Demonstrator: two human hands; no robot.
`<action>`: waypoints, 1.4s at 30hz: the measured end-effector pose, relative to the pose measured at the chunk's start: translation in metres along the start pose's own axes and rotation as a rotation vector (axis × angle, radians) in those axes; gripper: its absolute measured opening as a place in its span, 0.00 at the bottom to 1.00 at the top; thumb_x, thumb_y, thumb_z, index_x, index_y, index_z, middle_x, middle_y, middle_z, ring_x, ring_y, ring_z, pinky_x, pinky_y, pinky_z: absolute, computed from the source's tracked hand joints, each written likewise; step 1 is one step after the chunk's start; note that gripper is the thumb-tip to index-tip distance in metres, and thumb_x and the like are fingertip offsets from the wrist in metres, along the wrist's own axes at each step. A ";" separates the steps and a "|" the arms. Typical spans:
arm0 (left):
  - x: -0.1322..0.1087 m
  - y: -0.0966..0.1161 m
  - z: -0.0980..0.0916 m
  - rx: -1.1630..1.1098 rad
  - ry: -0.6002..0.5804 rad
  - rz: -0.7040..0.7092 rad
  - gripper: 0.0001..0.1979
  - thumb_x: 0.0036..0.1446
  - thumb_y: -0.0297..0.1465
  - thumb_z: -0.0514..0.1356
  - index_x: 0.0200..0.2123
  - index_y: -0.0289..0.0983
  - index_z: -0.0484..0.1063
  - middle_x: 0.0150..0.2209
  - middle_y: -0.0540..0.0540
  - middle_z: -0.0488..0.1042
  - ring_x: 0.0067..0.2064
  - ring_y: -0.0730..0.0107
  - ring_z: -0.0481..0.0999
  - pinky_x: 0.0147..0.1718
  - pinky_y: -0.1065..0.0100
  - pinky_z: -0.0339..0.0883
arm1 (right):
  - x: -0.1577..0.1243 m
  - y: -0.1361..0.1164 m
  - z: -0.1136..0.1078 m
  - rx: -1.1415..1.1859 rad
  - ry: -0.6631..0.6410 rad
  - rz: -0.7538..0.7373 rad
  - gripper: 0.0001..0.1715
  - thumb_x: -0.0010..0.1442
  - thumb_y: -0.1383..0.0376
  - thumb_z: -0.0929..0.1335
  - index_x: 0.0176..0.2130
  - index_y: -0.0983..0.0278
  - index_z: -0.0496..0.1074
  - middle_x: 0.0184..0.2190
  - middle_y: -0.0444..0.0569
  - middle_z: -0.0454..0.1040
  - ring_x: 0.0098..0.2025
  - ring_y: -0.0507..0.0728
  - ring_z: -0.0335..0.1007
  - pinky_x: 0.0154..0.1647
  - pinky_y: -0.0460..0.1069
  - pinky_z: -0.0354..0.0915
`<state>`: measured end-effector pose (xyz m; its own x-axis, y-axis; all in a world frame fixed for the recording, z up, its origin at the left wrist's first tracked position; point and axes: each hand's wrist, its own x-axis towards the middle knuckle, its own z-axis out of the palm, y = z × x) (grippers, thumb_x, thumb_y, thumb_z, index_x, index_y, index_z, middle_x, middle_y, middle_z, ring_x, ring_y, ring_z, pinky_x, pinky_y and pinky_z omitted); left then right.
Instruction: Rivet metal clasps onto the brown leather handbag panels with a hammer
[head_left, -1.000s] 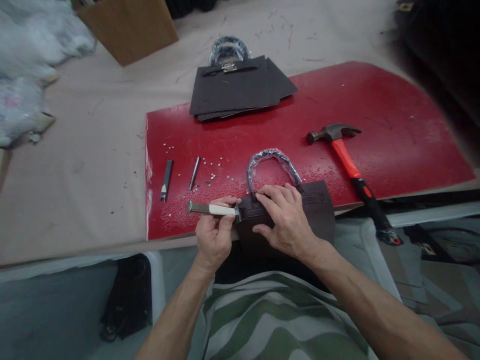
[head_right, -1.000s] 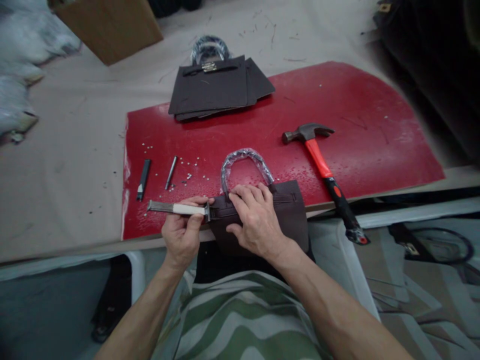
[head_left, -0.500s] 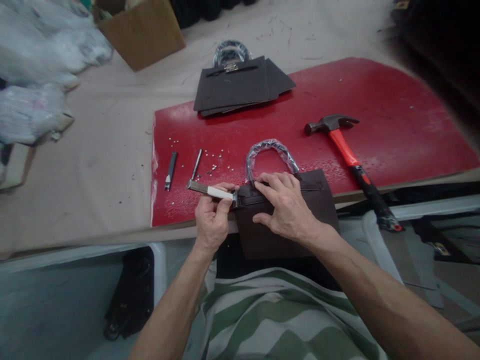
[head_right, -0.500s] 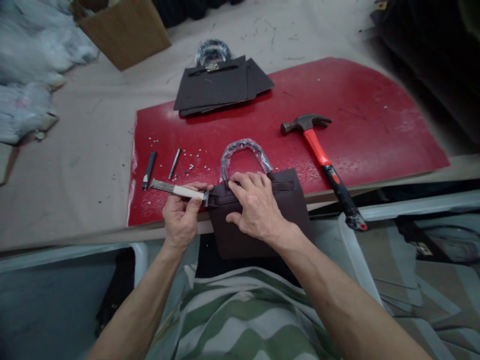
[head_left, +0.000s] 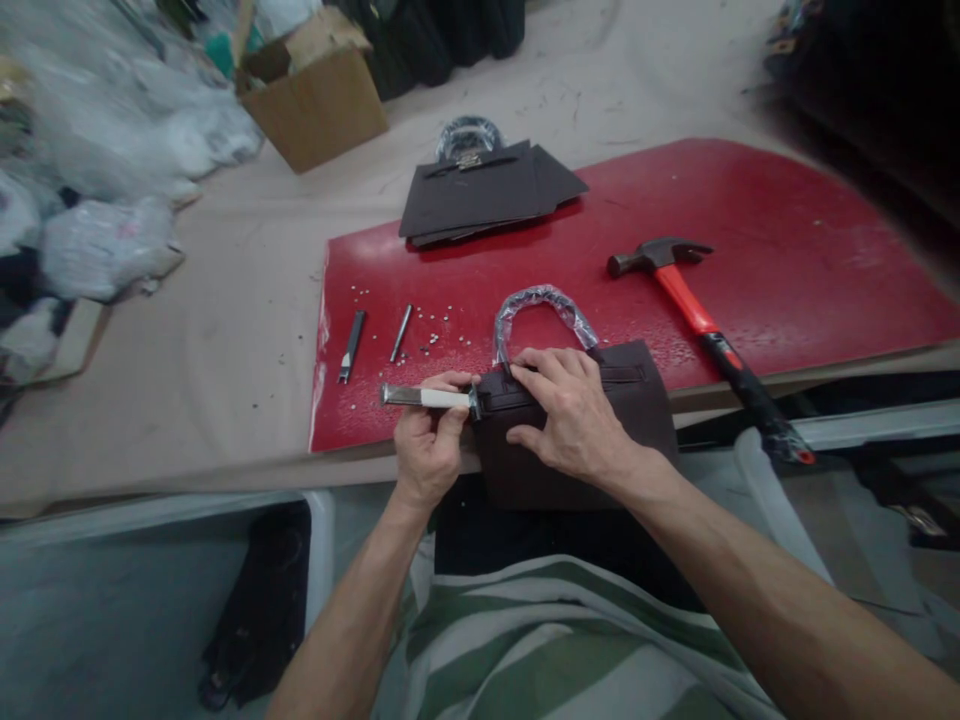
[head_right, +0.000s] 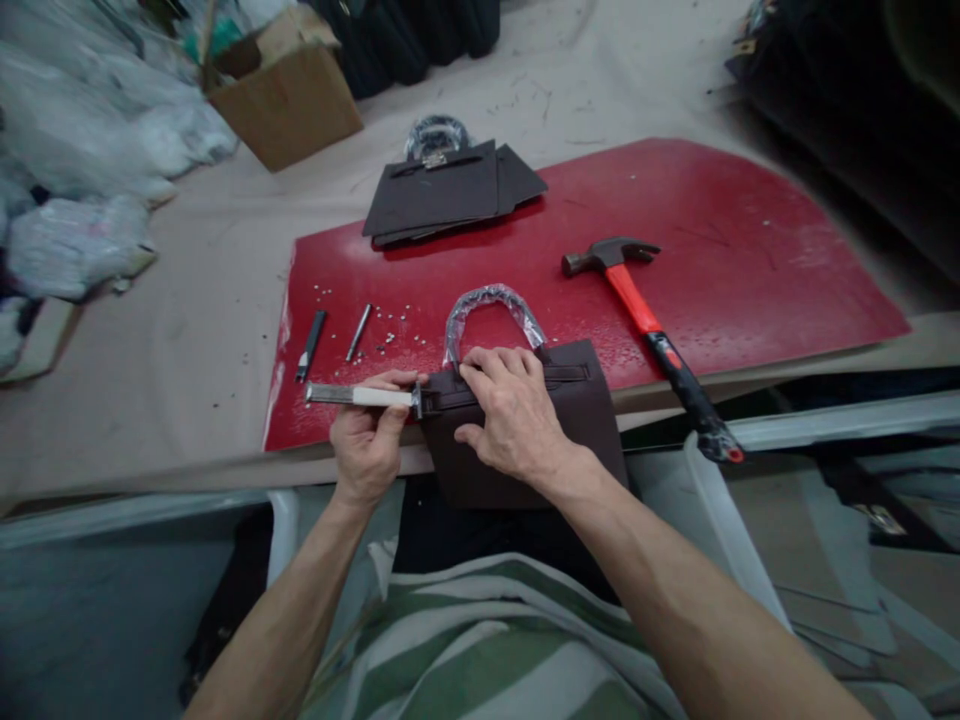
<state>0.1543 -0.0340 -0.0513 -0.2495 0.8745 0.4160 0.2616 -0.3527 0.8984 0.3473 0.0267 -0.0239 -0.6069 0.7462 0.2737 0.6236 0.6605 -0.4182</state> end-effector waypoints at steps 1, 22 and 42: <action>0.000 0.000 0.000 0.016 -0.007 0.018 0.05 0.66 0.32 0.61 0.42 0.37 0.72 0.47 0.42 0.77 0.49 0.59 0.80 0.51 0.56 0.74 | 0.000 0.000 0.000 0.001 0.000 0.002 0.38 0.48 0.59 0.80 0.55 0.68 0.71 0.58 0.58 0.71 0.57 0.68 0.63 0.59 0.63 0.56; -0.003 0.003 0.010 0.267 -0.007 0.287 0.07 0.63 0.25 0.61 0.44 0.37 0.68 0.46 0.40 0.77 0.49 0.60 0.79 0.50 0.53 0.74 | 0.000 0.000 -0.002 0.011 -0.003 0.012 0.36 0.49 0.60 0.78 0.55 0.67 0.71 0.57 0.57 0.70 0.56 0.68 0.63 0.60 0.63 0.56; -0.012 -0.003 0.015 0.342 0.056 0.257 0.08 0.64 0.25 0.59 0.46 0.38 0.68 0.46 0.42 0.75 0.50 0.58 0.78 0.50 0.52 0.74 | -0.001 0.001 -0.001 0.043 -0.013 0.028 0.36 0.51 0.59 0.77 0.57 0.66 0.70 0.58 0.57 0.70 0.59 0.70 0.62 0.65 0.65 0.53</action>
<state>0.1711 -0.0386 -0.0610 -0.1840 0.7497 0.6357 0.6135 -0.4177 0.6702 0.3486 0.0266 -0.0237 -0.5958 0.7631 0.2504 0.6189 0.6349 -0.4625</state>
